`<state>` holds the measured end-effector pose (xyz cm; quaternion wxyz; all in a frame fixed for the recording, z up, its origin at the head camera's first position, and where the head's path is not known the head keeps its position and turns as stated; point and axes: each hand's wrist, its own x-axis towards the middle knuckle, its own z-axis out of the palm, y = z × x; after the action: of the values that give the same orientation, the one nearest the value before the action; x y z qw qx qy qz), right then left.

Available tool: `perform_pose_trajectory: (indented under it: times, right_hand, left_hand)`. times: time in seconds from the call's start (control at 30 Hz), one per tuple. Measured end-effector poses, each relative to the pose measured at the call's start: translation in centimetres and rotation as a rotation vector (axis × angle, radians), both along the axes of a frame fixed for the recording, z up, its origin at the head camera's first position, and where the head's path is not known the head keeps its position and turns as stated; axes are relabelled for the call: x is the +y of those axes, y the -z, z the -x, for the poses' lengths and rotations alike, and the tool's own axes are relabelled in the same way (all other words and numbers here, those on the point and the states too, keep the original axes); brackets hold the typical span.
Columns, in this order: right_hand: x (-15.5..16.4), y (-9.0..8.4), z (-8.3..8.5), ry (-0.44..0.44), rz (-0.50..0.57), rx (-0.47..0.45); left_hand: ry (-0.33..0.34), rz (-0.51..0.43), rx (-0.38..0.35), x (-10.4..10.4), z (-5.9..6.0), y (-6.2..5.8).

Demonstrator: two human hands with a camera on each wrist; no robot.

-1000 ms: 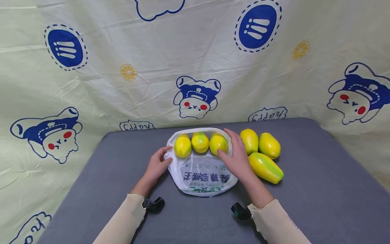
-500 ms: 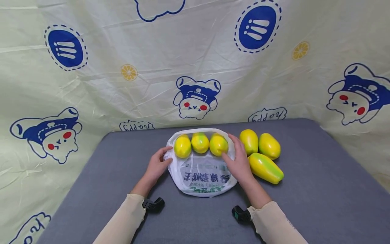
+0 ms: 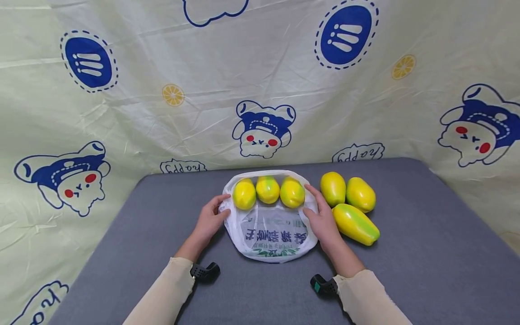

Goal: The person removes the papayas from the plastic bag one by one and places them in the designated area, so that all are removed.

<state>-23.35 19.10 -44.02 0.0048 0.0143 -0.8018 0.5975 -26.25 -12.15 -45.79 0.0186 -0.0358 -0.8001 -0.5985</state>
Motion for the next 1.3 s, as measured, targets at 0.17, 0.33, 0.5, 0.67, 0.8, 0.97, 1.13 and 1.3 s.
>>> perform_pose_trajectory:
  times: [0.17, 0.33, 0.5, 0.67, 0.8, 0.97, 1.13, 1.3]
  right_hand:
    - [0.1, 0.0, 0.1, 0.011, 0.006, -0.02]
    - [0.1, 0.1, 0.1, 0.004, 0.013, -0.026]
    - [0.0, 0.2, 0.2, -0.006, 0.016, -0.017]
    - [-0.1, 0.4, 0.2, -0.015, 0.002, 0.004]
    - [-0.1, 0.7, 0.2, -0.006, -0.019, 0.009]
    - [-0.3, 1.0, 0.2, -0.009, -0.025, 0.026]
    - [-0.3, 1.0, 0.2, -0.018, -0.019, 0.035]
    - [0.0, 0.9, 0.2, -0.017, -0.016, 0.034]
  left_hand:
    - [-0.017, 0.008, 0.03, 0.1, 0.0, -0.1]
    - [-0.077, -0.012, 0.01, 0.0, 0.2, 0.2]
    - [-0.121, -0.018, 0.019, -0.1, 0.4, 0.1]
    - [-0.206, -0.048, 0.054, 0.1, 0.3, 0.0]
    - [-0.305, -0.062, 0.076, 0.6, -0.1, -0.4]
    - [-0.357, -0.063, 0.154, 1.7, -0.9, -2.2]
    - [-0.302, -0.039, 0.246, 3.1, -1.1, -4.7]
    - [-0.251, 0.013, 0.271, 4.3, -0.8, -6.0]
